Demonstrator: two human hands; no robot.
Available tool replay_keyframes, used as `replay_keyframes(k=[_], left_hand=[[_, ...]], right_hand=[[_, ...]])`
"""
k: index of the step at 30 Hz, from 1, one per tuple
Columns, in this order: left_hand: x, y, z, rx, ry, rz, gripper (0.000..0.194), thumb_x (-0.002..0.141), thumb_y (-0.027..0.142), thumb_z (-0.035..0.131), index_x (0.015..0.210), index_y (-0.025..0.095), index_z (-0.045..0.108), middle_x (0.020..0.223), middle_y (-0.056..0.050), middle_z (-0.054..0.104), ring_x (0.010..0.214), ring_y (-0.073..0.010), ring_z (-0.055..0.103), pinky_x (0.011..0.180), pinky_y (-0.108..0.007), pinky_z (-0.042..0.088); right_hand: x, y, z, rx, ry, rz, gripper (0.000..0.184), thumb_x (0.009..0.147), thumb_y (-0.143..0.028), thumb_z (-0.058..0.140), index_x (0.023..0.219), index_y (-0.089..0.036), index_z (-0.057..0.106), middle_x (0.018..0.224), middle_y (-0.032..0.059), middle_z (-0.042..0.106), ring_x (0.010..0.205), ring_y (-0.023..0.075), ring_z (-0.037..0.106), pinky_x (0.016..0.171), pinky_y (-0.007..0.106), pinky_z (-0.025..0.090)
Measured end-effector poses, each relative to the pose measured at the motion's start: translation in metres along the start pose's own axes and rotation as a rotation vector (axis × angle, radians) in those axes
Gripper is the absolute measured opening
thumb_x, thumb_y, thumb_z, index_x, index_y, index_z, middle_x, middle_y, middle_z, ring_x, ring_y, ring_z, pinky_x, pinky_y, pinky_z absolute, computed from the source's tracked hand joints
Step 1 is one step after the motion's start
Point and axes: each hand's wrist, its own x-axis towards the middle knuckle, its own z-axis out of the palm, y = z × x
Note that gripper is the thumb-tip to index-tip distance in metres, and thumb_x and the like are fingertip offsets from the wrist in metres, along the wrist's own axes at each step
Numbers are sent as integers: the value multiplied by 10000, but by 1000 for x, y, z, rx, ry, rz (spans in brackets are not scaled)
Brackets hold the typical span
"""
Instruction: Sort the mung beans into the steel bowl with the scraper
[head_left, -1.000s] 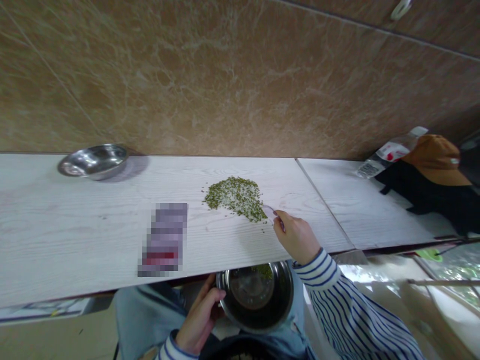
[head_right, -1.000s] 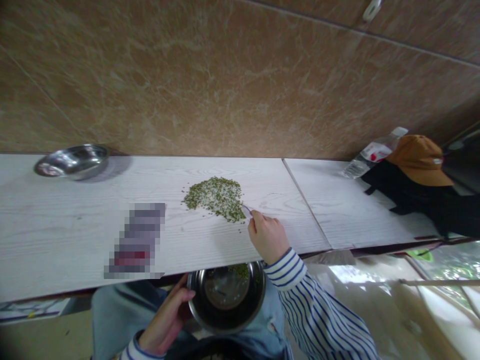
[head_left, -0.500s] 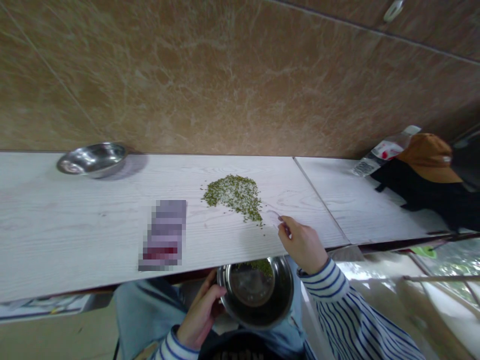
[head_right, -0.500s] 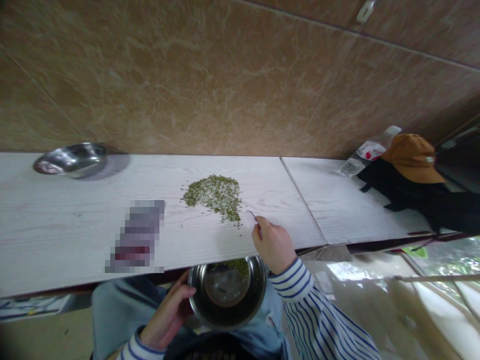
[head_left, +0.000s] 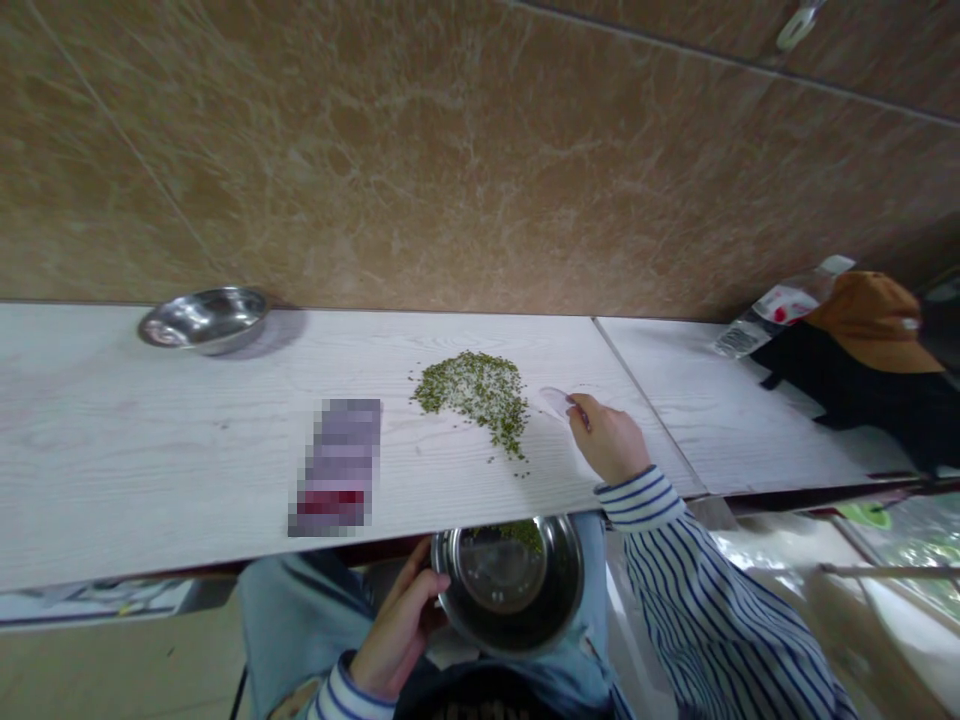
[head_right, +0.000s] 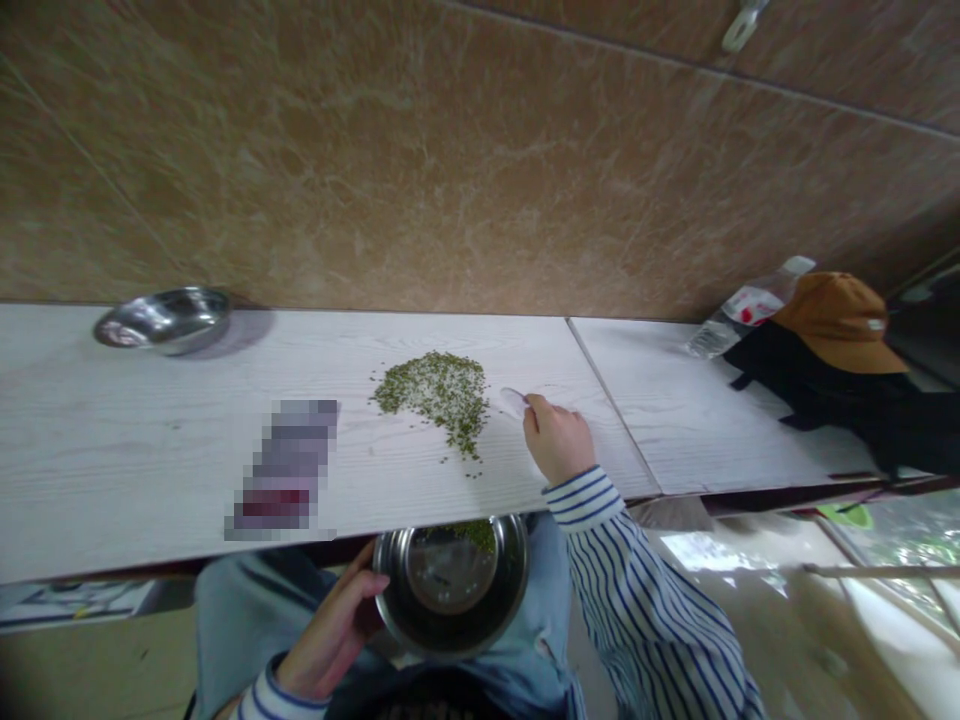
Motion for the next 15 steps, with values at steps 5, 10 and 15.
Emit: replay_keyframes(k=[5, 10, 15], left_hand=[[-3, 1, 1, 5, 41, 4, 620, 600, 224, 610, 1210, 192, 505, 831, -24, 693, 771, -204, 592, 632, -301, 437], [1, -1, -1, 26, 20, 16, 556, 588, 231, 616, 1141, 215, 560, 785, -8, 671, 747, -198, 590, 634, -305, 440], [5, -3, -3, 7, -49, 5, 551, 629, 192, 600, 1174, 212, 524, 752, -1, 654, 681, -172, 576, 592, -289, 434]], right_hand=[[3, -5, 5, -32, -39, -75, 305, 903, -261, 349, 1090, -215, 585, 835, 39, 706, 740, 170, 642, 662, 272, 385], [-18, -17, 4, -3, -5, -149, 289, 904, -250, 368, 1076, -206, 596, 828, 39, 702, 753, 156, 631, 685, 270, 361], [-33, -22, 2, 30, 25, -207, 264, 900, -230, 394, 1052, -200, 608, 804, 32, 699, 734, 151, 623, 684, 277, 342]])
